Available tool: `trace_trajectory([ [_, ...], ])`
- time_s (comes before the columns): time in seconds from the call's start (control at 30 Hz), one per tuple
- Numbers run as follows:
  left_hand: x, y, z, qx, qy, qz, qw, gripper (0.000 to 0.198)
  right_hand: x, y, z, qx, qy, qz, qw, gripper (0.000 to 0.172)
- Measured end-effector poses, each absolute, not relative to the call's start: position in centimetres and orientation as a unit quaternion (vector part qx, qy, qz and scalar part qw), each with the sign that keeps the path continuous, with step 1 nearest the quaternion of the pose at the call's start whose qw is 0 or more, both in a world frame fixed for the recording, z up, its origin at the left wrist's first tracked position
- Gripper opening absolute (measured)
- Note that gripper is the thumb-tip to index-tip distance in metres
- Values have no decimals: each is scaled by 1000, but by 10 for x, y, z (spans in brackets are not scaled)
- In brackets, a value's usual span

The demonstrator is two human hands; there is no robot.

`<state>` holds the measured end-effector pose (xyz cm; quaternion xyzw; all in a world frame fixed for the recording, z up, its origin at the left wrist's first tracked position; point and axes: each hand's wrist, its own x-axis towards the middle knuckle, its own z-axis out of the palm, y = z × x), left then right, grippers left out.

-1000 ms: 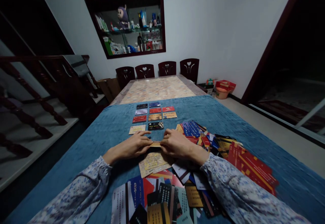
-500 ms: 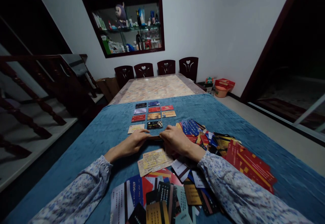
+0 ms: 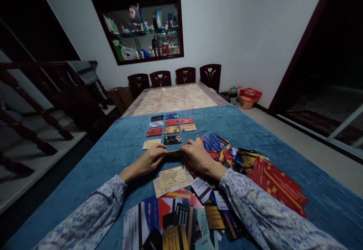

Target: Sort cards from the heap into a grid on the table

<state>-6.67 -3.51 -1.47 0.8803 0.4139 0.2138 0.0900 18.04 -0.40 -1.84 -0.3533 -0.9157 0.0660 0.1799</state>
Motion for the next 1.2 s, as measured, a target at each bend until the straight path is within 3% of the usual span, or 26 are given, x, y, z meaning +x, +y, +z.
trace_trajectory([
  [0.3,-61,-36,-22,842,431,295,133,24,186,4,-21,-345,-900,108,242,9],
  [0.73,-55,-40,-19,838,411,314,174,27,185,2,-21,-308,-851,193,380,10],
  [1.03,-57,-45,-10,825,419,351,143,26,179,-3,-18,-260,-882,26,391,7],
  [1.2,-54,-54,2,819,405,393,103,24,168,-2,-17,-228,-897,-55,376,16],
])
